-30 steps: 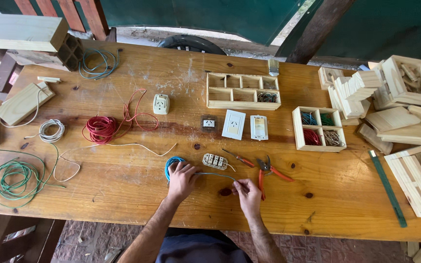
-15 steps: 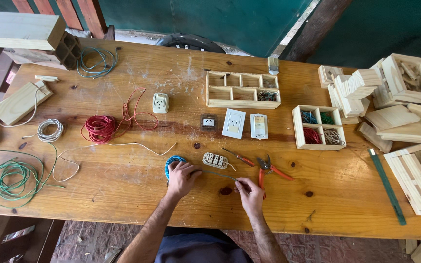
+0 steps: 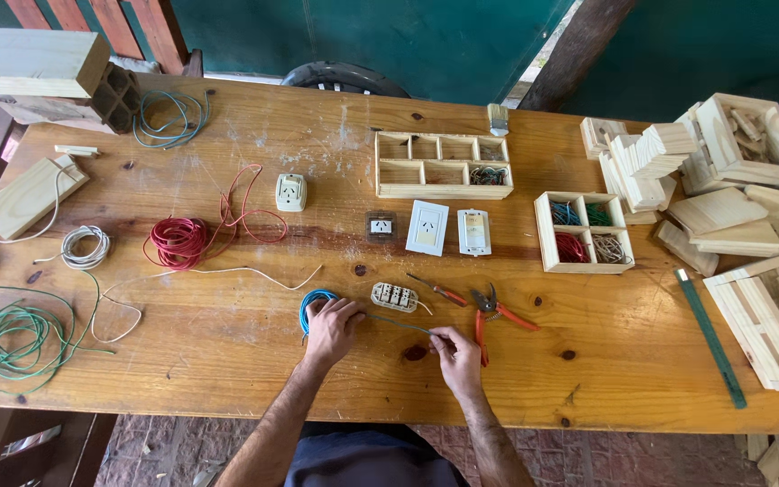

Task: The person cuts a blue wire, strips its ends, and connects it to a white electrical outlet using pliers and a screwdriver. The person then secures the wire into the outlet terminals.

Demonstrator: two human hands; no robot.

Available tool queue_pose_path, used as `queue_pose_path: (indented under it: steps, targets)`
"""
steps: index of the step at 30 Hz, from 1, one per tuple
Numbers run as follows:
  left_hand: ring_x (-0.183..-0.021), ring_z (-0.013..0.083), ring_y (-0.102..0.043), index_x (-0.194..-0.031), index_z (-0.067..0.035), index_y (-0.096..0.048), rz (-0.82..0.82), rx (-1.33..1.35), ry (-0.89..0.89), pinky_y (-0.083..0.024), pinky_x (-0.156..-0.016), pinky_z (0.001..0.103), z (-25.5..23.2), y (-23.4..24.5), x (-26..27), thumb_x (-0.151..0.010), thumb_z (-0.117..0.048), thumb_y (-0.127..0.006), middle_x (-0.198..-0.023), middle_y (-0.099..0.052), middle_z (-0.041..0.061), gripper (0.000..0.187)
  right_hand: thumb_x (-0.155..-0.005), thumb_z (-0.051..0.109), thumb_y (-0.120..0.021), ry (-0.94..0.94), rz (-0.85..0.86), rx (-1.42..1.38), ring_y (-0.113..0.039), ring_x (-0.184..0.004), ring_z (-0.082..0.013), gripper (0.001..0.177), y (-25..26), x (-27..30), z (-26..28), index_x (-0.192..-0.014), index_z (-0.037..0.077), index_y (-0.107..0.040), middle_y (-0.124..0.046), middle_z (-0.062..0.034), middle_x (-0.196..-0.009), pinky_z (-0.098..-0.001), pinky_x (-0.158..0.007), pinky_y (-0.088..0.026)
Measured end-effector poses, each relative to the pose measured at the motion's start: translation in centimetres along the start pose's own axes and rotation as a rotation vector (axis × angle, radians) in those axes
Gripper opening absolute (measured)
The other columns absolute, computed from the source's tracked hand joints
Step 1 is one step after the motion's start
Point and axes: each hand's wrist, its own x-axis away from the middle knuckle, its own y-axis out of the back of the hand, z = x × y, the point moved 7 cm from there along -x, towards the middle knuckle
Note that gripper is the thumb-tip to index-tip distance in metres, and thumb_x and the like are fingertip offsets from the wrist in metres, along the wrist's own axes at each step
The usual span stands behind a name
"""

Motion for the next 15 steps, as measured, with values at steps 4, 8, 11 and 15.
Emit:
queue_pose_path:
  steps: [4,8,11,15]
  targets:
    - [-0.104,0.0108,-0.077,-0.107,-0.041,-0.078,0.004,0.013,0.017,-0.040,-0.113,0.045,-0.01,-0.06,0.12,-0.110,-0.053,-0.069,-0.094,-0.074,-0.014,0.015,-0.107,0.000,-0.078,0.005,0.010,0.025,-0.087,-0.078,-0.0230,0.011,0.09,-0.01,0.14,-0.110,0.001,-0.089,-0.088,-0.0193,-0.089,-0.0373,-0.068,-0.077]
    - [-0.104,0.0104,-0.077,-0.107,-0.041,-0.077,0.006,0.002,0.013,-0.040,-0.113,0.045,0.23,-0.17,0.05,-0.110,-0.054,-0.070,-0.093,-0.074,-0.014,0.015,-0.108,0.002,-0.078,0.003,0.000,0.034,-0.088,-0.079,-0.0232,0.012,0.12,-0.07,0.23,-0.111,0.001,-0.090,-0.088,-0.0189,-0.091,-0.0371,-0.069,-0.077]
    - [-0.103,0.0110,-0.077,-0.104,-0.037,-0.076,0.019,0.015,-0.001,-0.041,-0.112,0.045,0.56,-0.52,0.19,-0.109,-0.053,-0.072,-0.092,-0.074,-0.013,0.017,-0.108,0.002,-0.079,0.006,-0.005,0.022,-0.087,-0.078,-0.0227,0.012,0.24,0.05,-0.13,-0.112,0.001,-0.090,-0.088,-0.0184,-0.089,-0.0374,-0.070,-0.077]
    - [-0.102,0.0157,-0.077,-0.102,-0.033,-0.075,0.036,0.068,-0.025,-0.042,-0.110,0.047,0.93,-0.42,0.12,-0.108,-0.048,-0.076,-0.092,-0.074,-0.009,0.016,-0.108,0.003,-0.078,0.015,-0.012,0.001,-0.087,-0.077,-0.0237,0.012,0.25,-0.01,-0.19,-0.112,0.001,-0.089,-0.087,-0.0192,-0.087,-0.0389,-0.070,-0.077]
